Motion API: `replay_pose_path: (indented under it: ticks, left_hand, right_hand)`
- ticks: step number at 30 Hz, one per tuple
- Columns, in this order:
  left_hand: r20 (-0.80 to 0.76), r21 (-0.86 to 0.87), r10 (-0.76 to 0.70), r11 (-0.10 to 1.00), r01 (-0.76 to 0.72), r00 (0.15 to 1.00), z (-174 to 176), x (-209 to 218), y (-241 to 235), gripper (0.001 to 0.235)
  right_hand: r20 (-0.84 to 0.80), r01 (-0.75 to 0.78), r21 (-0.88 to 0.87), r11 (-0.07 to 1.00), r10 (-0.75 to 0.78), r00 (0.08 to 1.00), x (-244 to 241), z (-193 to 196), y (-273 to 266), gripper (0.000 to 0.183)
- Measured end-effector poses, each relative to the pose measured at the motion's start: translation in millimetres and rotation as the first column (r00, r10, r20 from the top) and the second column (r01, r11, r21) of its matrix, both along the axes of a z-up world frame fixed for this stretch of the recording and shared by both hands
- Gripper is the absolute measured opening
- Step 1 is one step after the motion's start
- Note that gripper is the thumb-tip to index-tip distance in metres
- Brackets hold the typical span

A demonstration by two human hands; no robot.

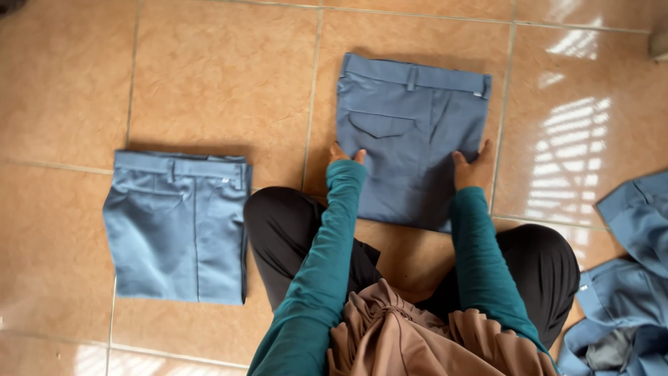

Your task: The person sits on a tiled floor and folds several pairs of light blue trousers by hand. They smooth each pair, fold the legs together, and then fold the garment into a compact rectangle before placing it aside.

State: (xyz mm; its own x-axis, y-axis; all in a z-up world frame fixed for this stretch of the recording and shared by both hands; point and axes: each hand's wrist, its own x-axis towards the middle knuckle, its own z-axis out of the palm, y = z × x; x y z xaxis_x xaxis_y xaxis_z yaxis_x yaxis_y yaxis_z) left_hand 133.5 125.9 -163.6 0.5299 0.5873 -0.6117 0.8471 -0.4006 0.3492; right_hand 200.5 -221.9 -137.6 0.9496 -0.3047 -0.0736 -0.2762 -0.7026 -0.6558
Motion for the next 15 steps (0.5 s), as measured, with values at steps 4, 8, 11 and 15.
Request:
replay_pose_path:
  ticks: [4, 8, 11, 15]
  left_hand:
    - [-0.075, -0.048, -0.070, 0.997, 0.067, 0.995, 35, 6, -8, 0.094]
    - [-0.054, -0.097, -0.178, 0.980, 0.172, 0.983, 42, 18, -15, 0.073]
    - [-0.033, -0.258, -0.089, 0.963, 0.077, 0.996, 127, 5, -6, 0.076]
    - [0.072, -0.355, -0.011, 0.934, 0.036, 0.997, 148, 2, 22, 0.086]
  right_hand:
    - [-0.079, -0.039, 0.190, 0.981, 0.055, 0.995, 6, 44, 10, 0.068]
    - [-0.266, -0.013, 0.253, 0.968, 0.082, 0.961, -5, 93, 15, 0.065]
    - [-0.327, -0.304, 0.197, 0.932, 0.355, 0.876, -19, 145, 17, 0.063]
    - [-0.472, 0.315, 0.544, 0.778, -0.027, 0.881, -54, 256, 112, 0.044]
